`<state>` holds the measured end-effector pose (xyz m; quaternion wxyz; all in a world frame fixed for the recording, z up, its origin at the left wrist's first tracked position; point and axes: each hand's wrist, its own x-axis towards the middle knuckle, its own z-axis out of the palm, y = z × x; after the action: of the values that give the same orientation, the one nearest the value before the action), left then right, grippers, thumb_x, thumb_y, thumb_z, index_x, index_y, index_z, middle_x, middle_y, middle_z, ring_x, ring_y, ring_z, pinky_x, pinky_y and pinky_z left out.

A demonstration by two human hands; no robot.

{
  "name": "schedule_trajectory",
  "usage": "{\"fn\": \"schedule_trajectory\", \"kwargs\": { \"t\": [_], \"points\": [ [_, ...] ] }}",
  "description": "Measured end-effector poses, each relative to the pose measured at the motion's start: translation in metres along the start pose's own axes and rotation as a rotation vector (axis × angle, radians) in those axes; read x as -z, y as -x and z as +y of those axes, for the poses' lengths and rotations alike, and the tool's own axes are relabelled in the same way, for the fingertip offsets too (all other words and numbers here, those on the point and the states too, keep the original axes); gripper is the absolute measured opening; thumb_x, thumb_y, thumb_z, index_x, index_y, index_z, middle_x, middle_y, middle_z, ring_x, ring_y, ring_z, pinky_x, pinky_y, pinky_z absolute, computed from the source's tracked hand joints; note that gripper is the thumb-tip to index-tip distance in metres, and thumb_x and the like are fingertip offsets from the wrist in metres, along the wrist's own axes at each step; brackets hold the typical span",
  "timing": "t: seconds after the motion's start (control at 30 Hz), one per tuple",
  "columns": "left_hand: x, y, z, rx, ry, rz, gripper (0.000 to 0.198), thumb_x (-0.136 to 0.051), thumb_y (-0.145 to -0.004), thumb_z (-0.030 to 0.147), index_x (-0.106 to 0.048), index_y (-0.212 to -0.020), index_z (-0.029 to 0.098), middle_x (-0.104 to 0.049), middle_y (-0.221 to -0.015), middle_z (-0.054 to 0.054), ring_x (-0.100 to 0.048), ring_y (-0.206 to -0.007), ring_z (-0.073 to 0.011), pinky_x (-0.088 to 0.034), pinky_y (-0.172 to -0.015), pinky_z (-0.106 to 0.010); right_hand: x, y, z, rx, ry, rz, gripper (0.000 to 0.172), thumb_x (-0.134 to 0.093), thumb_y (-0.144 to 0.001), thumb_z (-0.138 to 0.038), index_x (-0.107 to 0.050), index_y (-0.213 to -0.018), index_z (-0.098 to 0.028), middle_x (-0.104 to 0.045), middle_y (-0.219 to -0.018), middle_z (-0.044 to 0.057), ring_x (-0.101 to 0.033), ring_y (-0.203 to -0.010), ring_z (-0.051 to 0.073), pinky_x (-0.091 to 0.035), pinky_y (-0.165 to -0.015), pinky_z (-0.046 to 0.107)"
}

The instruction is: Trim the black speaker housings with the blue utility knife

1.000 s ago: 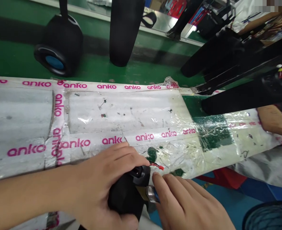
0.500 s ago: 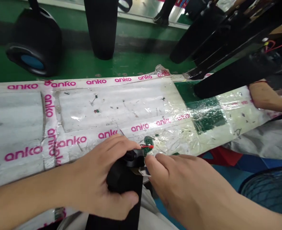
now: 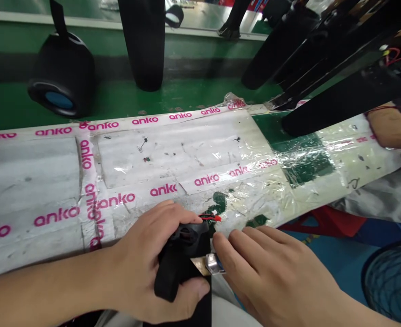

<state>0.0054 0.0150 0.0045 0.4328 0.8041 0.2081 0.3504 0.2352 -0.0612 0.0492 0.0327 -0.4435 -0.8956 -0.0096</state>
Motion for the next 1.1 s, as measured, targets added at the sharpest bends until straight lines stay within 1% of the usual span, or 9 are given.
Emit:
{"fn": "schedule_trajectory", "kwargs": {
  "t": [0.3,0.43,0.57,0.7,0.73,0.8,0.93,1.0,1.1],
  "points": [
    [0.0,0.002,-0.001,-0.001,-0.042,0.001,0.053,-0.071,-0.076,0.023,-0.056,-0.126,0.01,-0.065,-0.097,-0.007,-0.068,-0.084,-0.0194,-0.059,-0.074,-0.034,-0.001,0.001,0.004,-0.004,0.018,0.042,0.028,-0.042,-0.097,-0.011,-0.057,-0.121,-0.013,-0.064,-0.077,0.001,-0.056,-0.063,0.022,-0.038,-0.065,0.038],
    [-0.001,0.001,-0.001,0.018,-0.029,-0.014,0.054,-0.072,-0.077,0.026,-0.054,-0.126,0.012,-0.065,-0.096,-0.006,-0.067,-0.081,-0.019,-0.06,-0.073,-0.034,0.003,0.003,0.0,-0.009,0.061,-0.004,0.029,-0.041,-0.096,-0.01,-0.056,-0.121,-0.015,-0.064,-0.078,0.001,-0.056,-0.064,0.022,-0.038,-0.066,0.038],
    [-0.001,-0.001,0.0,0.048,0.0,0.006,0.048,-0.07,-0.08,0.027,-0.055,-0.123,0.014,-0.063,-0.092,-0.004,-0.064,-0.077,-0.0179,-0.059,-0.075,-0.036,0.008,-0.002,-0.005,-0.038,0.11,-0.035,0.032,-0.041,-0.093,-0.007,-0.054,-0.12,-0.017,-0.062,-0.077,-0.001,-0.056,-0.063,0.022,-0.038,-0.065,0.037],
    [-0.004,0.0,0.001,0.074,0.002,-0.02,0.051,-0.073,-0.086,0.035,-0.05,-0.128,0.018,-0.063,-0.094,-0.003,-0.065,-0.079,-0.0176,-0.059,-0.075,-0.034,0.011,-0.008,-0.005,-0.063,0.179,-0.052,0.024,-0.045,-0.095,-0.01,-0.052,-0.116,-0.021,-0.062,-0.076,-0.004,-0.056,-0.061,0.02,-0.036,-0.062,0.036],
    [-0.006,0.001,0.001,0.086,0.002,-0.01,0.051,-0.073,-0.087,0.036,-0.05,-0.129,0.019,-0.063,-0.095,-0.002,-0.065,-0.08,-0.0176,-0.059,-0.077,-0.034,0.012,-0.009,-0.005,-0.067,0.194,-0.054,0.022,-0.046,-0.096,-0.012,-0.051,-0.115,-0.021,-0.061,-0.075,-0.004,-0.056,-0.06,0.019,-0.036,-0.062,0.036],
    [-0.011,0.006,0.002,0.119,0.003,0.065,0.046,-0.071,-0.089,0.036,-0.052,-0.129,0.02,-0.064,-0.099,-0.003,-0.066,-0.085,-0.0191,-0.059,-0.083,-0.037,0.013,-0.009,-0.004,-0.062,0.208,-0.067,0.017,-0.047,-0.098,-0.015,-0.05,-0.113,-0.023,-0.061,-0.074,-0.005,-0.056,-0.058,0.019,-0.036,-0.061,0.036],
    [-0.024,0.015,0.001,0.153,-0.01,0.165,0.047,-0.069,-0.088,0.029,-0.055,-0.132,0.018,-0.065,-0.112,-0.008,-0.067,-0.1,-0.024,-0.058,-0.096,-0.043,0.011,-0.006,0.001,-0.007,0.172,-0.112,0.017,-0.047,-0.098,-0.019,-0.05,-0.115,-0.022,-0.063,-0.076,-0.004,-0.059,-0.059,0.019,-0.039,-0.06,0.036],
    [-0.028,0.017,0.0,0.17,-0.001,0.186,0.047,-0.07,-0.088,0.029,-0.056,-0.131,0.018,-0.066,-0.111,-0.008,-0.068,-0.1,-0.0246,-0.059,-0.096,-0.044,0.01,-0.005,0.003,0.021,0.144,-0.145,0.018,-0.049,-0.096,-0.022,-0.051,-0.114,-0.022,-0.064,-0.077,-0.003,-0.061,-0.06,0.019,-0.041,-0.06,0.036],
    [-0.032,0.016,-0.003,0.162,0.034,0.202,0.042,-0.067,-0.088,0.034,-0.058,-0.127,0.02,-0.067,-0.103,-0.007,-0.068,-0.09,-0.0237,-0.061,-0.091,-0.045,0.01,-0.008,0.008,0.042,0.131,-0.162,0.021,-0.055,-0.09,-0.023,-0.051,-0.111,-0.023,-0.063,-0.075,-0.003,-0.059,-0.058,0.018,-0.04,-0.058,0.036]
  ]
}}
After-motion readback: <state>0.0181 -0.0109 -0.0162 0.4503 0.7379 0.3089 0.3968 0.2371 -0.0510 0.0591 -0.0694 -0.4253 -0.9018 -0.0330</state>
